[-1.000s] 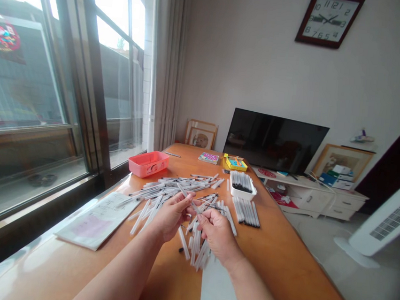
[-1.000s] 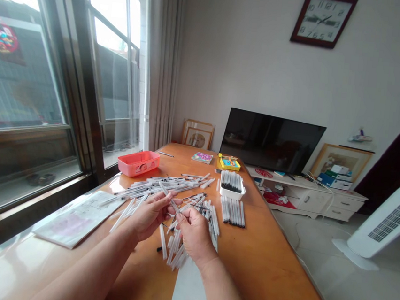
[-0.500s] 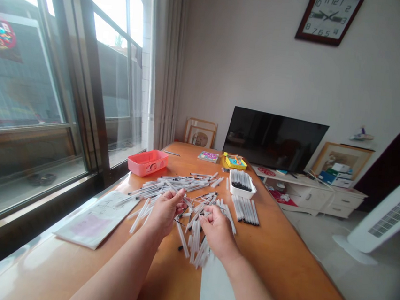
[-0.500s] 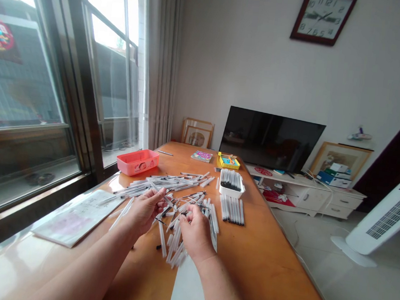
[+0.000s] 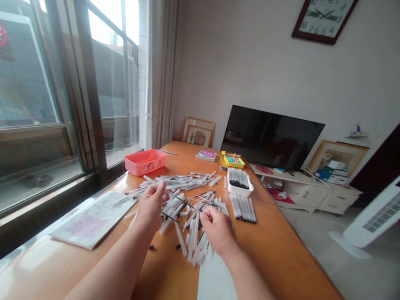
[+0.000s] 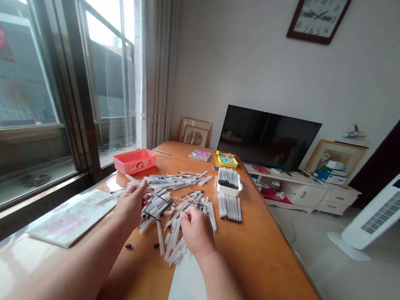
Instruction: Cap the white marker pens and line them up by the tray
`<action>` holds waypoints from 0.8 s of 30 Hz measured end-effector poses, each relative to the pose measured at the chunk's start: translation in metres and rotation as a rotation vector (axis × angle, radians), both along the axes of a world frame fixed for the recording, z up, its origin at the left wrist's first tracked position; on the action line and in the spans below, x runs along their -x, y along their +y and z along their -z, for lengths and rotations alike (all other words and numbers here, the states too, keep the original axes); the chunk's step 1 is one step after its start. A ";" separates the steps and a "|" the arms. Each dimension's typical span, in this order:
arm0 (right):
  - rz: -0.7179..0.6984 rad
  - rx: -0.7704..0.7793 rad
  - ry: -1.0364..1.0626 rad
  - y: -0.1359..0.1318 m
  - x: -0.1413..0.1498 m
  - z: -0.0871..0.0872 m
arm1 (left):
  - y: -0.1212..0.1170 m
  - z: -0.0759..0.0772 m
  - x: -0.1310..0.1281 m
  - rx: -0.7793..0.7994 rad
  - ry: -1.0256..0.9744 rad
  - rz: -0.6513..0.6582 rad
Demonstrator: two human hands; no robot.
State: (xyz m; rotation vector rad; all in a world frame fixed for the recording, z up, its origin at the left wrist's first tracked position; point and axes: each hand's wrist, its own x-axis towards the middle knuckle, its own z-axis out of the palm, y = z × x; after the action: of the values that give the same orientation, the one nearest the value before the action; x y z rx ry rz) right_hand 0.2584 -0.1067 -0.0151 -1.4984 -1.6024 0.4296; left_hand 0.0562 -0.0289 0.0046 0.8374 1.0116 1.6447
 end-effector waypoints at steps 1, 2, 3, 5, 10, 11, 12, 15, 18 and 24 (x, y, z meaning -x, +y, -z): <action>0.015 0.001 -0.021 0.000 -0.002 -0.001 | 0.003 0.001 0.003 -0.002 0.017 -0.037; 0.029 0.003 -0.037 0.000 -0.004 -0.001 | 0.005 0.002 0.006 -0.003 0.038 -0.059; 0.043 0.006 -0.050 0.000 -0.005 -0.002 | 0.006 0.002 0.008 -0.008 0.064 -0.074; 0.084 0.014 -0.079 0.000 -0.006 -0.004 | 0.007 0.003 0.010 -0.033 0.142 -0.075; 0.190 0.035 -0.193 -0.002 -0.005 -0.006 | 0.002 0.011 0.005 -0.098 0.424 0.033; 0.196 0.040 -0.211 -0.003 -0.004 -0.006 | 0.002 0.014 0.003 -0.099 0.451 0.053; 0.195 0.042 -0.223 -0.003 -0.004 -0.006 | 0.002 0.016 0.001 -0.104 0.468 0.064; 0.166 0.065 -0.224 -0.003 -0.003 -0.005 | 0.002 0.019 -0.001 -0.165 0.621 0.055; 0.154 0.079 -0.236 -0.002 -0.002 -0.003 | 0.006 0.017 0.006 -0.209 0.916 -0.044; 0.158 0.045 -0.278 -0.003 0.000 -0.002 | 0.027 0.020 0.035 -0.104 0.821 -0.266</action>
State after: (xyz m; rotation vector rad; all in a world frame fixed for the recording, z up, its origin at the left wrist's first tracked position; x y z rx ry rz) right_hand 0.2579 -0.1098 -0.0126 -1.7651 -1.6769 0.1744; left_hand 0.0210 -0.0023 -0.0149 1.5687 1.6579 1.5923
